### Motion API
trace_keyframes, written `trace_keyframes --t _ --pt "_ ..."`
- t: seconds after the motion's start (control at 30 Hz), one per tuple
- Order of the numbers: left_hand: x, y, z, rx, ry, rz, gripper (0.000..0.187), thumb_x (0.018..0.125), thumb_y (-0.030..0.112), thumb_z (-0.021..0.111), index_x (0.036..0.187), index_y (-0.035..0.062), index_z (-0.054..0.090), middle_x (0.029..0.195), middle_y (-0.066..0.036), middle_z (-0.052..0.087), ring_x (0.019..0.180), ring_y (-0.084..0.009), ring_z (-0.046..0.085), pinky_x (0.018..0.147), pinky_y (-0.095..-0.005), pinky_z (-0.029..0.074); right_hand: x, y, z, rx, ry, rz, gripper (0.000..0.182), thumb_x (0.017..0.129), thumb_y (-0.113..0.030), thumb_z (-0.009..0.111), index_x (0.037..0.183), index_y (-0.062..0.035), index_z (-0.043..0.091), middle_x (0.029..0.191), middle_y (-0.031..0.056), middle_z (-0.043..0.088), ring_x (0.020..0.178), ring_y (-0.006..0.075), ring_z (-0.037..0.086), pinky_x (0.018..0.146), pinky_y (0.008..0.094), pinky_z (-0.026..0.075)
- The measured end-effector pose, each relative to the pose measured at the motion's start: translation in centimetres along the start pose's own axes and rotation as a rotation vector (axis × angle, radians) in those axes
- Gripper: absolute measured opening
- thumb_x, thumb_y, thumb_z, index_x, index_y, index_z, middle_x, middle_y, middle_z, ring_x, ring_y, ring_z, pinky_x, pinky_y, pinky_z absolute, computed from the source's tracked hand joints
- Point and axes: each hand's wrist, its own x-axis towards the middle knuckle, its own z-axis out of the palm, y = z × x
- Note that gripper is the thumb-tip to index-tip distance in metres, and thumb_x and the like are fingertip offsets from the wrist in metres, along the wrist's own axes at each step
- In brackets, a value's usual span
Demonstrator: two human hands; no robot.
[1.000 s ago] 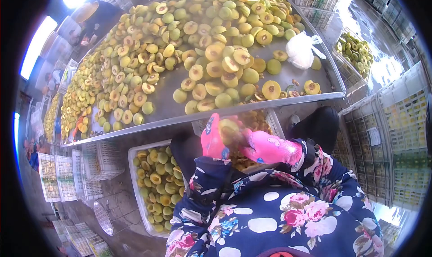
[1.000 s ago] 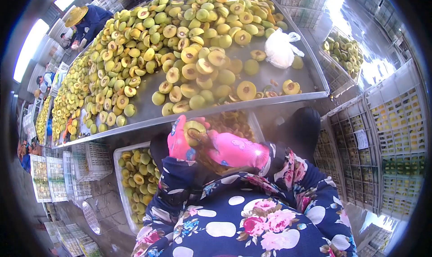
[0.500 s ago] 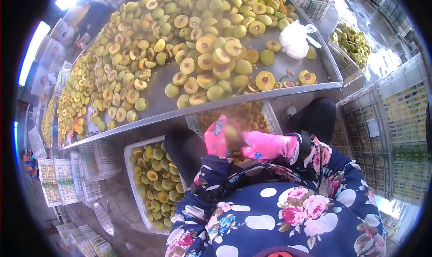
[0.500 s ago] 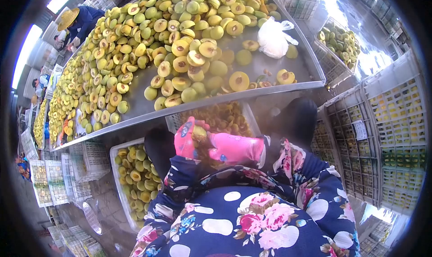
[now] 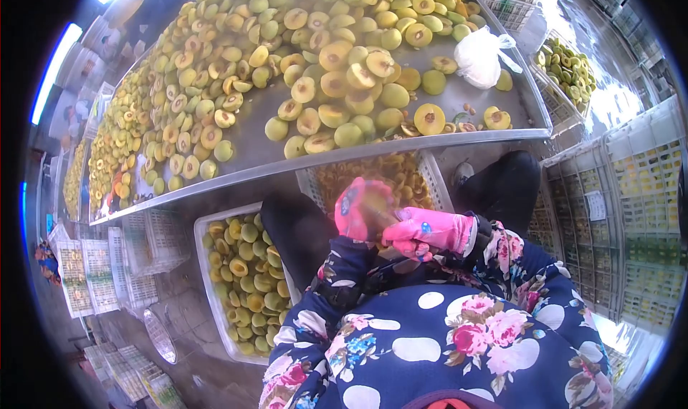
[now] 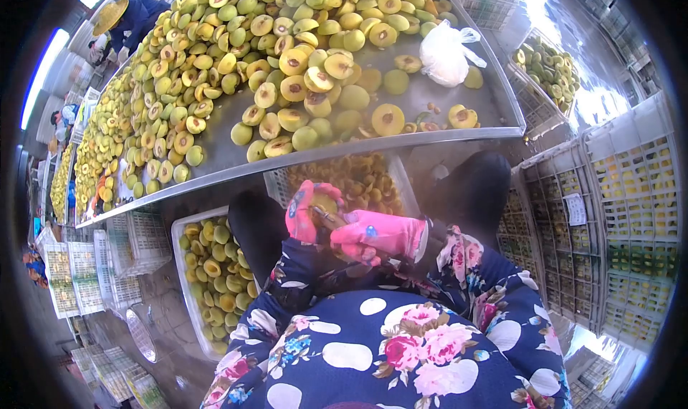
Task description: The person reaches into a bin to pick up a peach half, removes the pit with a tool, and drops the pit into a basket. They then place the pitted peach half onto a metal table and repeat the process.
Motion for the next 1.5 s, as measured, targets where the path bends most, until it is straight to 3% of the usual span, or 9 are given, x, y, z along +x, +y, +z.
trace_keyframes --t 0.33,0.63,0.83,0.9,0.97,1.07,1.2,1.43,1.5 --pt "0.3 0.9 -0.2 0.363 -0.054 -0.131 0.037 0.088 0.032 0.049 0.085 -0.0036 0.059 0.076 -0.013 0.061 0.067 -0.0199 0.058 0.061 -0.0303 0.047 0.1 1.1 -0.4 -0.014 0.025 -0.023 0.036 0.087 -0.024 0.049 0.055 -0.0095 0.042 0.046 -0.0014 0.038 0.036 0.0072 0.038 0.035 0.0198 0.032" --pt "0.4 0.2 0.2 -0.04 0.032 -0.268 0.04 0.089 0.037 0.046 0.088 -0.0015 0.057 0.077 -0.014 0.06 0.065 -0.0239 0.057 0.061 -0.0325 0.046 1.4 2.9 -0.5 0.258 -0.004 -0.043 0.024 0.087 -0.026 0.051 0.085 -0.0022 0.051 0.049 -0.0038 0.037 0.035 0.0046 0.032 0.032 0.0202 0.029" --pt "2.5 0.1 -1.8 -0.222 -0.058 -0.382 0.039 0.088 0.037 0.046 0.087 0.0008 0.059 0.078 -0.012 0.061 0.068 -0.024 0.06 0.062 -0.0345 0.049 -0.4 1.8 0.1 0.333 -0.132 -0.163 0.014 0.086 -0.015 0.049 0.088 -0.0005 0.05 0.045 -0.0021 0.038 0.032 0.0076 0.036 0.032 0.022 0.03" --pt "4.2 -3.4 -5.0 0.631 0.004 0.112 0.037 0.088 0.036 0.049 0.074 0.0042 0.061 0.073 -0.009 0.062 0.064 -0.0223 0.059 0.058 -0.038 0.047 -1.1 2.9 -1.8 0.4 -0.087 -0.231 0.015 0.084 -0.016 0.052 0.089 -0.0013 0.051 0.046 -0.0021 0.039 0.034 0.0076 0.035 0.031 0.0214 0.028" --pt "1.8 0.1 -1.0 1.563 0.022 0.612 0.036 0.088 0.034 0.05 0.07 0.0049 0.061 0.072 -0.008 0.062 0.065 -0.0201 0.06 0.06 -0.035 0.047 -0.7 3.5 -3.5 -0.004 0.209 -0.218 0.016 0.081 -0.019 0.055 0.07 -0.009 0.05 0.049 -0.0019 0.04 0.036 0.0065 0.036 0.032 0.0205 0.027" --pt "0.7 3.6 -1.0 1.403 0.038 0.269 0.032 0.084 0.03 0.057 0.096 0.0004 0.06 0.085 -0.016 0.063 0.075 -0.0253 0.062 0.067 -0.0321 0.05 0.5 3.9 -3.7 -0.102 0.534 -0.025 0.021 0.084 -0.023 0.052 0.068 -0.0099 0.049 0.048 -0.0031 0.039 0.037 0.0089 0.037 0.034 0.0239 0.027" --pt "-3.3 8.4 -8.1 0.282 0.076 0.486 0.018 0.079 0.006 0.06 0.096 -0.0011 0.061 0.088 -0.01 0.064 0.08 -0.0171 0.061 0.072 -0.0259 0.048 0.8 4.4 -2.8 -0.156 0.608 0.105 0.027 0.081 -0.026 0.055 0.061 -0.0101 0.046 0.048 -0.0017 0.041 0.036 0.0098 0.039 0.034 0.023 0.032" --pt "-17.9 15.0 -29.3 0.95 1.308 0.828 0.028 0.089 0.023 0.048 0.092 -0.0009 0.061 0.081 -0.009 0.064 0.075 -0.0148 0.059 0.07 -0.0288 0.045 0.9 5.0 -2.7 -0.161 0.662 0.207 0.028 0.078 -0.029 0.058 0.062 -0.0095 0.046 0.048 -0.0018 0.042 0.037 0.0089 0.041 0.035 0.0219 0.033" --pt "-20.6 13.8 -29.8 1.141 1.554 0.614 0.032 0.089 0.027 0.048 0.094 -0.0032 0.059 0.085 -0.014 0.064 0.078 -0.0199 0.059 0.073 -0.0321 0.045 1.2 5.3 -2.7 -0.155 0.637 0.201 0.026 0.079 -0.028 0.058 0.064 -0.01 0.047 0.051 -0.0016 0.045 0.038 0.0085 0.041 0.035 0.022 0.032"
